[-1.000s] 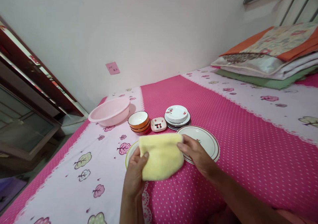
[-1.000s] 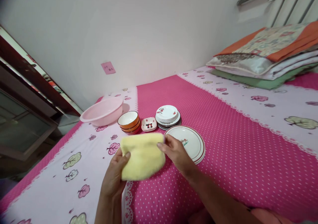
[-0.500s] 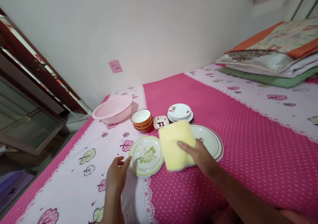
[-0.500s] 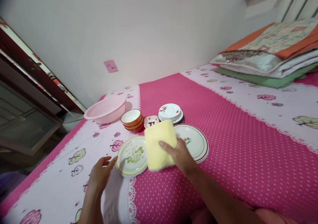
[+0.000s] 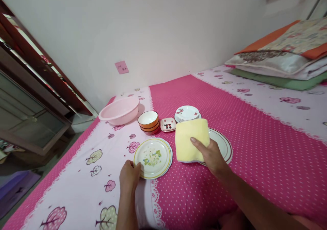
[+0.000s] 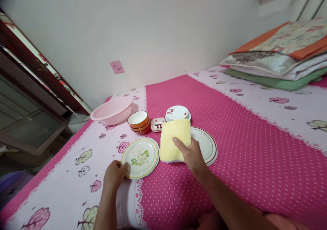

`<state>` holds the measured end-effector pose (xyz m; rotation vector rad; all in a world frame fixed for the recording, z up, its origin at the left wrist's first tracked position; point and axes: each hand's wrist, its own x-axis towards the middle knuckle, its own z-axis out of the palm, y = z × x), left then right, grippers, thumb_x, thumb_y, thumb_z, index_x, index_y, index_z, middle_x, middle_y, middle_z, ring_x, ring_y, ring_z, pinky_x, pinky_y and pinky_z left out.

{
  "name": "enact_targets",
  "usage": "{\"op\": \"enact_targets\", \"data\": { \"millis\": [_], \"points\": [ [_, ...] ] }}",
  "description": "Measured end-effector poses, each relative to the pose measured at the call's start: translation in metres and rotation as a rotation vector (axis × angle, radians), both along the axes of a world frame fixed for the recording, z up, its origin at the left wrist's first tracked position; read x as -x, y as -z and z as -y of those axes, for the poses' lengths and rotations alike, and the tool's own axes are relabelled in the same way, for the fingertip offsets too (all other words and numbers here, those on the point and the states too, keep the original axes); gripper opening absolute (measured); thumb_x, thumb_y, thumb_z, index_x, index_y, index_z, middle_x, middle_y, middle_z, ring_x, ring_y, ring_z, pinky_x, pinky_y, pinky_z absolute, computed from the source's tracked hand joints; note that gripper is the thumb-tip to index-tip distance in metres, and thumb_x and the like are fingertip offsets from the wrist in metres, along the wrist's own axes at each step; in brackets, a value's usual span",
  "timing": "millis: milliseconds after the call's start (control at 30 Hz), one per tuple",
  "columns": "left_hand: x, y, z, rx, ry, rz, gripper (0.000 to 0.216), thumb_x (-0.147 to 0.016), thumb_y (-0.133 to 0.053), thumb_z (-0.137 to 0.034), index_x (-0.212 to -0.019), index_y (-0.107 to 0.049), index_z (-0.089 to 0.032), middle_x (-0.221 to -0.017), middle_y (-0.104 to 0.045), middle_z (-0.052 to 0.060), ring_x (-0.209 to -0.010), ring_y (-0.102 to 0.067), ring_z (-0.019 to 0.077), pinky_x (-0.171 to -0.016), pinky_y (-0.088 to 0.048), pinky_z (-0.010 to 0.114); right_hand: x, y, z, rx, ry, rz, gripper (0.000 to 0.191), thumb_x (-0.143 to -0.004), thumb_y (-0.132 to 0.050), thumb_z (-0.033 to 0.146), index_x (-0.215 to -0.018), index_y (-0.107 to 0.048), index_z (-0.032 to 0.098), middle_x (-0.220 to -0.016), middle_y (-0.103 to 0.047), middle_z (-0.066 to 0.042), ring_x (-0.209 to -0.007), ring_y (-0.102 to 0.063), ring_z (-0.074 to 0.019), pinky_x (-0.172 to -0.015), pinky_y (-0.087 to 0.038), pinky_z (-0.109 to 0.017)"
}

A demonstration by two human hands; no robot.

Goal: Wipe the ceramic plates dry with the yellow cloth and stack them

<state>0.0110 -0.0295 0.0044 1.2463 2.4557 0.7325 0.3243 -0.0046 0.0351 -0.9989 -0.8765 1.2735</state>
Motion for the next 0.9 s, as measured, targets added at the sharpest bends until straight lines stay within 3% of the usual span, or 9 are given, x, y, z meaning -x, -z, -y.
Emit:
{"op": "enact_targets", "data": {
  "millis": [167, 267, 367, 533, 667, 800, 900],
  "points": [
    [0.001, -0.01, 0.003, -0.191, -0.084, 0.109, 0.019, -0.077, -0.064, -0.033, -0.078, -0.046, -0.027, -0.062, -0.052, -0.003, -0.064, -0.053, 0.0244, -0.062, -0.033, 0.035, -0.001, 0.001, -0.001, 0.009, 0.02, 0.011, 0.071, -0.072, -0.087, 0.057, -0.125, -0.069, 0.013, -0.113, -0.08, -0.015, -0.095, -0.078, -0.0351, -0.077, -0.066, -0.042],
    [-0.001, -0.011, 0.003, -0.327, -0.128, 0.316, 0.019, -0.079, -0.062, -0.035, -0.09, -0.049, -0.026, -0.061, -0.051, -0.007, -0.058, -0.053, 0.0206, -0.058, -0.038, 0.032, 0.0, 0.003, -0.001, 0.017, 0.019, 0.014, 0.07, -0.074, -0.084, 0.06, -0.124, -0.069, 0.014, -0.112, -0.08, -0.016, -0.095, -0.078, -0.0358, -0.078, -0.065, -0.044],
    [-0.01, -0.012, 0.001, -0.453, -0.157, 0.582, 0.028, -0.081, -0.062, -0.034, -0.104, -0.052, -0.023, -0.066, -0.059, -0.006, -0.058, -0.059, 0.0178, -0.059, -0.046, 0.03, 0.001, 0.006, -0.001, 0.011, -0.01, -0.028, 0.072, -0.078, -0.08, 0.061, -0.132, -0.065, 0.016, -0.115, -0.079, -0.014, -0.099, -0.077, -0.0353, -0.08, -0.064, -0.043],
    [-0.034, -0.02, 0.0, -0.512, -0.157, 1.043, 0.021, -0.081, -0.065, -0.024, -0.1, -0.065, -0.015, -0.082, -0.076, 0.006, -0.079, -0.073, 0.0211, -0.075, -0.058, 0.032, 0.0, 0.004, 0.0, 0.01, -0.016, -0.032, 0.07, -0.084, -0.074, 0.062, -0.136, -0.063, 0.016, -0.116, -0.079, -0.013, -0.1, -0.077, -0.0339, -0.082, -0.062, -0.041],
    [-0.06, -0.026, -0.002, -0.463, -0.1, 1.326, 0.035, -0.081, -0.065, -0.019, -0.115, -0.068, -0.009, -0.103, -0.08, 0.016, -0.105, -0.075, 0.0296, -0.095, -0.06, 0.042, 0.0, -0.004, 0.004, -0.031, 0.037, 0.034, 0.065, -0.084, -0.073, 0.062, -0.13, -0.067, 0.017, -0.117, -0.079, -0.013, -0.098, -0.076, -0.0342, -0.077, -0.062, -0.039],
    [-0.086, -0.026, -0.005, -0.407, -0.041, 1.606, 0.045, -0.091, -0.063, -0.023, -0.133, -0.063, -0.006, -0.112, -0.08, 0.018, -0.119, -0.071, 0.032, -0.109, -0.054, 0.047, -0.004, -0.009, 0.008, -0.193, 0.163, 0.171, 0.051, -0.093, -0.065, 0.055, -0.13, -0.065, 0.02, -0.118, -0.077, -0.011, -0.1, -0.074, -0.0322, -0.082, -0.06, -0.04],
    [-0.104, -0.024, -0.005, -0.425, 0.034, 1.724, 0.044, -0.094, -0.065, -0.026, -0.134, -0.064, -0.009, -0.121, -0.077, 0.018, -0.131, -0.063, 0.0319, -0.115, -0.047, 0.048, -0.01, -0.008, 0.009, -0.514, 0.325, 0.551, 0.036, -0.096, -0.062, 0.037, -0.129, -0.065, 0.02, -0.12, -0.074, -0.012, -0.11, -0.069, -0.0318, -0.097, -0.055, -0.043]
  ]
}}
